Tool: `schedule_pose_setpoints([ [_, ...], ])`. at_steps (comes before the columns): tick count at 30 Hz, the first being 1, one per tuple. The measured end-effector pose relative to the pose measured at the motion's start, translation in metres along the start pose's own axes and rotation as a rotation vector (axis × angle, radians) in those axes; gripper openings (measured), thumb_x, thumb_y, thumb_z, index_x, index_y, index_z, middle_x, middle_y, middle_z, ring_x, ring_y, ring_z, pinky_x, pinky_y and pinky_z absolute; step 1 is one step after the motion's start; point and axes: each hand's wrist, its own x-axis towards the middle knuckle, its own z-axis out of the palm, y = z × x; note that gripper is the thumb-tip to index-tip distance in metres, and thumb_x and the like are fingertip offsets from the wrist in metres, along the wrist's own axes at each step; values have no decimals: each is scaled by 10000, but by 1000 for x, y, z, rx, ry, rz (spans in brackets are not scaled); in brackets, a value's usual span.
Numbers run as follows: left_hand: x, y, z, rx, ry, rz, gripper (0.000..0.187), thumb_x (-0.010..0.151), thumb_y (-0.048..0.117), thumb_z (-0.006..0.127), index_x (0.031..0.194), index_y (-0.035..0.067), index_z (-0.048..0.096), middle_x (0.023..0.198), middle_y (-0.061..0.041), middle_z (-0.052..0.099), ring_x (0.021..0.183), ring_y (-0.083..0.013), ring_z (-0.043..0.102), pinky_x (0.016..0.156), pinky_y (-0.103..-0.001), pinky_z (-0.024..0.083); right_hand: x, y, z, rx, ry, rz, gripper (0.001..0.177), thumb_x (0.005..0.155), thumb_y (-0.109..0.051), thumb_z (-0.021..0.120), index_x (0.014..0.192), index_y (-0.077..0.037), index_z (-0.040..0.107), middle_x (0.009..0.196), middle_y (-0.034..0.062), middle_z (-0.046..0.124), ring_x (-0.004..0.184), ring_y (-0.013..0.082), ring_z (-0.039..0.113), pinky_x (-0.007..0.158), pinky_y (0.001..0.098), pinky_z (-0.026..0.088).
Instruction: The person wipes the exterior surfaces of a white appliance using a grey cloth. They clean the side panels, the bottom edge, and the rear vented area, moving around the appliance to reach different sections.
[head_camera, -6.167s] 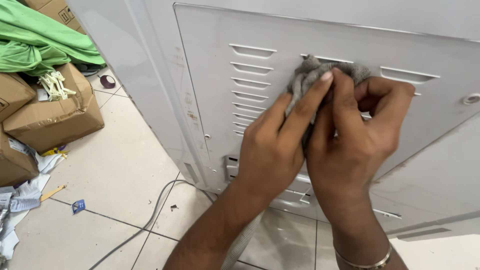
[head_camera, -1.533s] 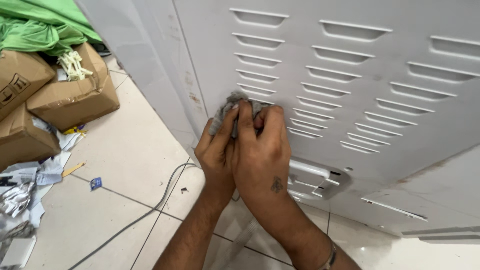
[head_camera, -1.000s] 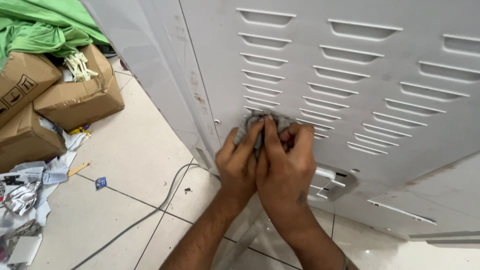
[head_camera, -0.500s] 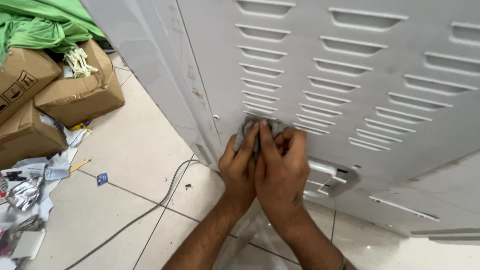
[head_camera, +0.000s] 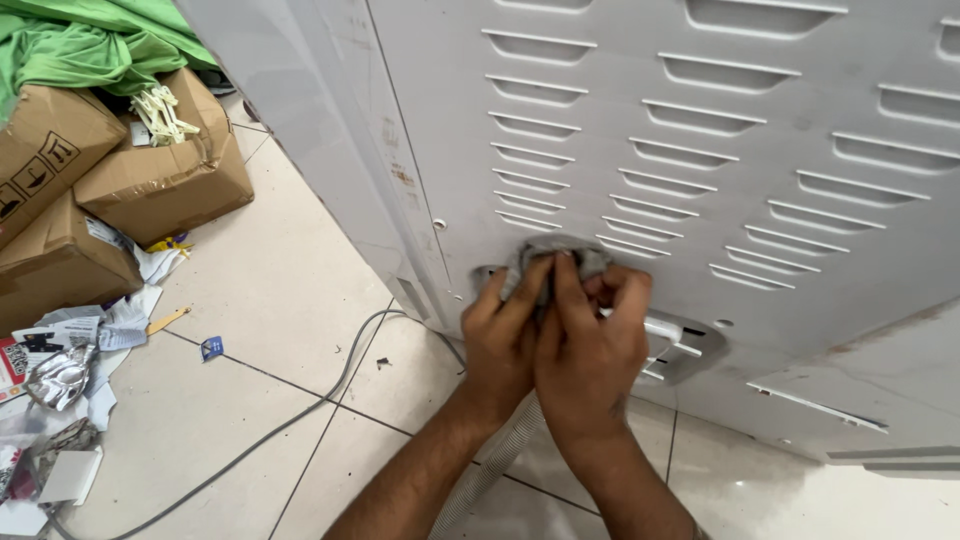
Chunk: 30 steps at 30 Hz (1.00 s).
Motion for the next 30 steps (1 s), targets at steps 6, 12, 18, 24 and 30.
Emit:
schedule_pose_setpoints([
  [6, -24, -24, 0, 9, 73, -118, 415, 951, -48, 581, 1351, 47, 635, 1118, -208, 681, 857, -297, 732, 679, -347, 606, -29, 14, 30, -33, -88, -59, 439, 843, 45, 731, 1264, -78, 730, 1054, 162, 517, 874, 261, 580, 697, 348, 537],
  [12, 12, 7, -4, 66, 93, 229, 477, 938, -25, 638, 1396, 105, 612, 1148, -187, 676, 976, -328, 705, 811, -395, 602, -27, 23, 17, 83, 270, -19, 382, 985, 60, 731, 1333, -89, 682, 1167, 129, 525, 993, 212, 597, 793, 298, 591],
  [18, 64, 74, -8, 4, 19, 312, 488, 888, -67, 602, 1320, 133, 711, 1021, -148, 678, 858, -292, 651, 762, -392, 579, 0, 27, -40, -39, 470, -9, 438, 1026, 19, 792, 1429, -46, 632, 1295, 99, 403, 1042, 195, 458, 785, 260, 439],
  [24, 90, 92, -25, -50, 58, 233, 457, 958, -56, 548, 1334, 174, 669, 1103, -135, 677, 937, -258, 682, 830, -342, 595, 31, 16, -64, -73, 378, 39, 510, 959, -11, 812, 1405, 30, 566, 1258, 95, 453, 1072, 224, 488, 826, 301, 475],
  [30, 99, 113, -36, 10, 25, 215, 543, 842, -82, 538, 1295, 145, 732, 931, -115, 608, 793, -247, 556, 687, -358, 492, 47, 1, -95, 157, 262, 217, 180, 993, -23, 741, 1141, -38, 639, 1075, 14, 593, 932, 141, 565, 813, 279, 487],
])
